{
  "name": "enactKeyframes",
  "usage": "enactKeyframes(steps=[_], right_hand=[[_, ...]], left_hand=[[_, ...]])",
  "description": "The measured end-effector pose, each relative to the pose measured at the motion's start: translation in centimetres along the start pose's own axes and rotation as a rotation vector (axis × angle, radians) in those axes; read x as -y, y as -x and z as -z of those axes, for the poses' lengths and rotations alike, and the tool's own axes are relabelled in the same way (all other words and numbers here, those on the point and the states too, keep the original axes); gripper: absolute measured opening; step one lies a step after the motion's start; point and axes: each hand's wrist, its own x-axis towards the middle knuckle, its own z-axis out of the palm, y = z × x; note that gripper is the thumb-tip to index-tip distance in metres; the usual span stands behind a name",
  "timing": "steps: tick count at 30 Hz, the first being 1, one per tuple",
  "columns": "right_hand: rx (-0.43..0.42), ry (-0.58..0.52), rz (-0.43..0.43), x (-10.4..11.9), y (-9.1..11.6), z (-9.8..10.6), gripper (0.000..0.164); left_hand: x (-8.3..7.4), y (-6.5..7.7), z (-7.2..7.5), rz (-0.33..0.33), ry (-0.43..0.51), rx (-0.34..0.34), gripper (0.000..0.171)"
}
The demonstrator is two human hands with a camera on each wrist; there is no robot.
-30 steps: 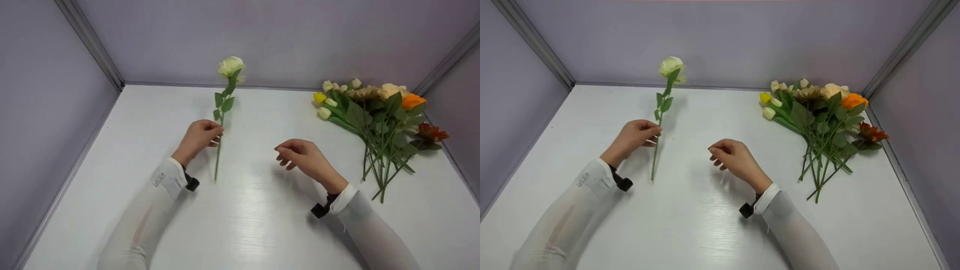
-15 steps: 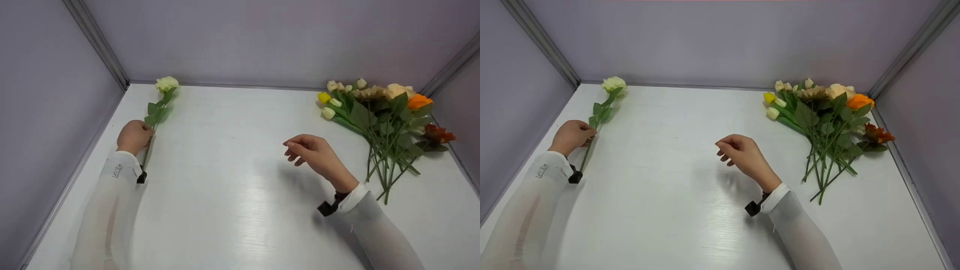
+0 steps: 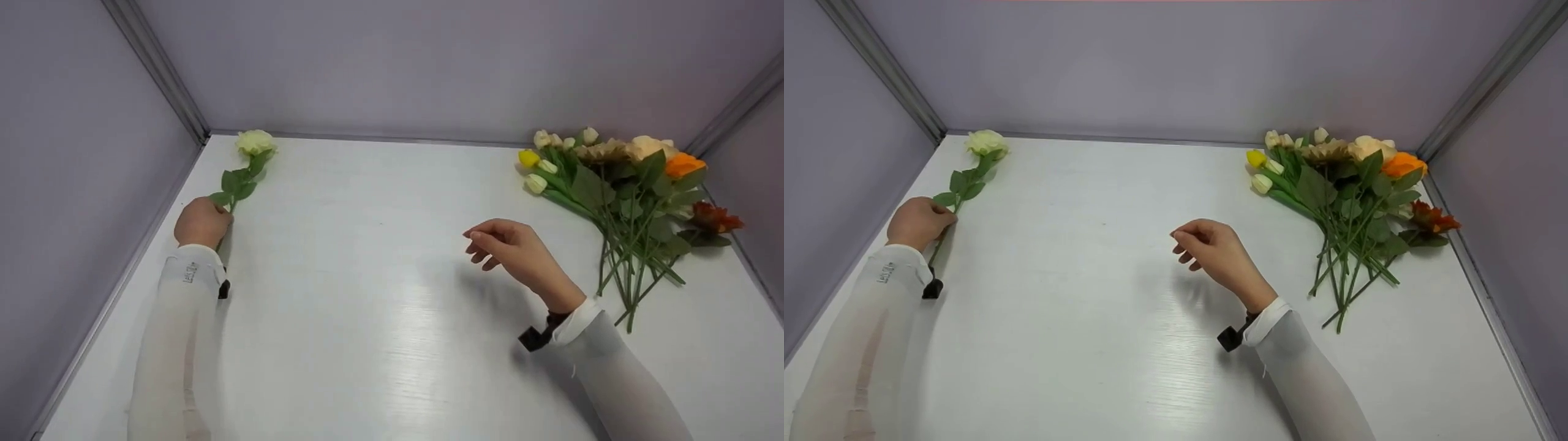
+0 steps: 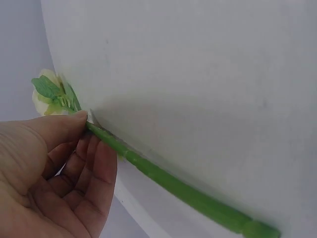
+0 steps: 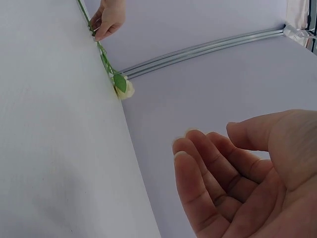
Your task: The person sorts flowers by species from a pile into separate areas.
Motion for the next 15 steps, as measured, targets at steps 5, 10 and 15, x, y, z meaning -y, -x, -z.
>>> enactKeyframes(steps=[5, 10, 15], right_hand=[[0.005, 0.007, -0.018, -0.1, -0.1, 0.0, 0.036], [0.006, 0.018, -0.028, -0.1, -0.2, 0.1, 0.036], [0.001, 0.020, -0.021, -0.4, -0.4, 0.2, 0.035]], left_hand=[[0.0, 0.2, 0.4, 0.019, 0.012, 0.024, 0.028], [-0.9, 0.1, 0.9, 0.012, -0.002, -0.001, 0.056], [-3.7, 0.6, 0.7, -0.112, 0.008, -0.094, 0.069]])
